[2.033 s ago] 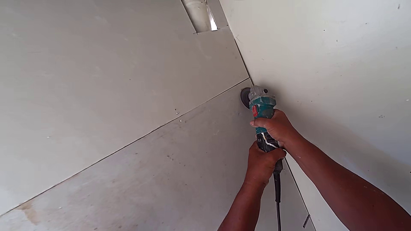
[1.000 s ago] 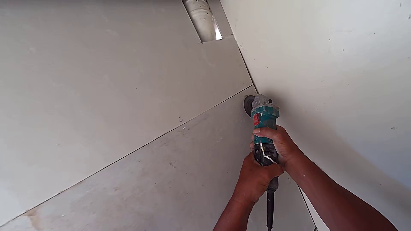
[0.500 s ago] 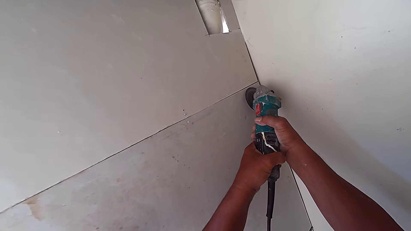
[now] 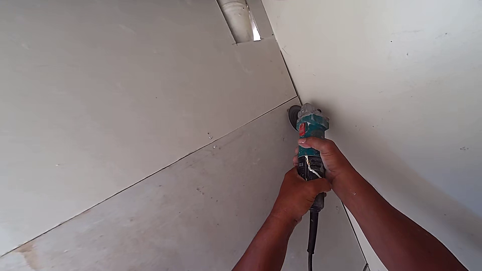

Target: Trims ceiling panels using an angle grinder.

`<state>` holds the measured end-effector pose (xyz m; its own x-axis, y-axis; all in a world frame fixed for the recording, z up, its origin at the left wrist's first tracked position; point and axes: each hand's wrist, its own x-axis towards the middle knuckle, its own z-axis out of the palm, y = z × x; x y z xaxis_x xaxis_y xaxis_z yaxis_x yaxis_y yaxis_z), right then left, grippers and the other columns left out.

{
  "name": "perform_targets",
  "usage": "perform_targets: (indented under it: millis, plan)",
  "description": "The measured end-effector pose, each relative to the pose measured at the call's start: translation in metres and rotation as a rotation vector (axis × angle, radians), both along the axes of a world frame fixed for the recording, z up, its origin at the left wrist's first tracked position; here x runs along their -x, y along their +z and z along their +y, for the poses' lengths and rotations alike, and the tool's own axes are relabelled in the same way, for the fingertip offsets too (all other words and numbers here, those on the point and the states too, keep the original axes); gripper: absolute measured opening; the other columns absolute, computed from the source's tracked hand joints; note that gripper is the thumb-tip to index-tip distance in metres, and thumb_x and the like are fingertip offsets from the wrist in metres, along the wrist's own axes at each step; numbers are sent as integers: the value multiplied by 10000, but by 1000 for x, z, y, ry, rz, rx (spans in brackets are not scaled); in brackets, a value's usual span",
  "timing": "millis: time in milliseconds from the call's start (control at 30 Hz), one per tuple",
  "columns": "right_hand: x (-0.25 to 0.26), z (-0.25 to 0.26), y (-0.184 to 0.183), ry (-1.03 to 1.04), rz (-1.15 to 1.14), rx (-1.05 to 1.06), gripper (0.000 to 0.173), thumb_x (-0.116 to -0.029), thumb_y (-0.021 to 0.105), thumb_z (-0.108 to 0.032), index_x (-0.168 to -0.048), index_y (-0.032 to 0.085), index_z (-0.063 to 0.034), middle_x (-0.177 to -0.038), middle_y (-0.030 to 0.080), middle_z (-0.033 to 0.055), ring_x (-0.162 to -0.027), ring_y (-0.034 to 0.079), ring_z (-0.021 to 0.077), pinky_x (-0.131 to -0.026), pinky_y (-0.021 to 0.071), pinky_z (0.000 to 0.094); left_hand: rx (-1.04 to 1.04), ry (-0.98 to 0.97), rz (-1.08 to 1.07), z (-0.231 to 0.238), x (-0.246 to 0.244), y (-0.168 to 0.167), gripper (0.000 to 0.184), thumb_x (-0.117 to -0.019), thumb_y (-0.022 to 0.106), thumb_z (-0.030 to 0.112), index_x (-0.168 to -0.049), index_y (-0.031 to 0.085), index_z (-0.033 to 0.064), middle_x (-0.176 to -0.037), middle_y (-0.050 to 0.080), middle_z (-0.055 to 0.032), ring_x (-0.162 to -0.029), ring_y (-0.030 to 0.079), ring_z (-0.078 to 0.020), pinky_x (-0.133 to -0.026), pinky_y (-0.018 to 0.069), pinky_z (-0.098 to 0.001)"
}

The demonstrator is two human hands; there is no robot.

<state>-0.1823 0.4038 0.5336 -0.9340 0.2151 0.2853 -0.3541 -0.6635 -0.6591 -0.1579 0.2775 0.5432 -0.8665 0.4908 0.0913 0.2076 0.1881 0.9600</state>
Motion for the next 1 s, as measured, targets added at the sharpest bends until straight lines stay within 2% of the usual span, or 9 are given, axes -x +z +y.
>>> perform_targets:
  millis: [167,367,533,767,1000]
  plan:
    - [-3,1,-10,9,-12,-5,387,-889,703,-203,-1209,572,-30,-844,686,199,-700,714,280,-656,627,406,-14,6,-12,0,-3,-11,378,-760,773,9,-1100,613,-22,-894,697,-159,-726,711,-234,-643,624,-339]
    - [-4,-2,5,8,3,-59,383,-875,728,-225,-1194,606,-50,-865,695,176,-691,710,264,-638,621,404,-48,15,4,-2,-5,0,357,-768,764,11,-1088,609,-31,-882,694,-162,-721,709,-226,-636,620,-332]
    - [-6,-13,-3,12,10,-20,358,-877,718,-202,-1169,598,-32,-828,684,191,-676,706,273,-636,621,407,-39,4,-10,-14,-8,-6,362,-756,761,5,-1088,621,-23,-885,698,-160,-720,708,-230,-634,619,-334]
    - [-2,-6,2,-32,-7,-30,365,-884,727,-207,-1179,603,-32,-858,696,193,-696,717,282,-646,628,416,-13,-1,-9,-6,-1,1,346,-774,754,5,-1090,617,-23,-886,695,-152,-713,705,-218,-641,619,-326]
    - [-3,-7,-6,-26,-21,-12,353,-892,723,-196,-1172,600,-19,-847,691,205,-694,714,289,-648,626,416,-21,-6,-31,-8,-2,-7,365,-760,756,5,-1096,614,-23,-888,694,-155,-715,706,-223,-630,619,-329]
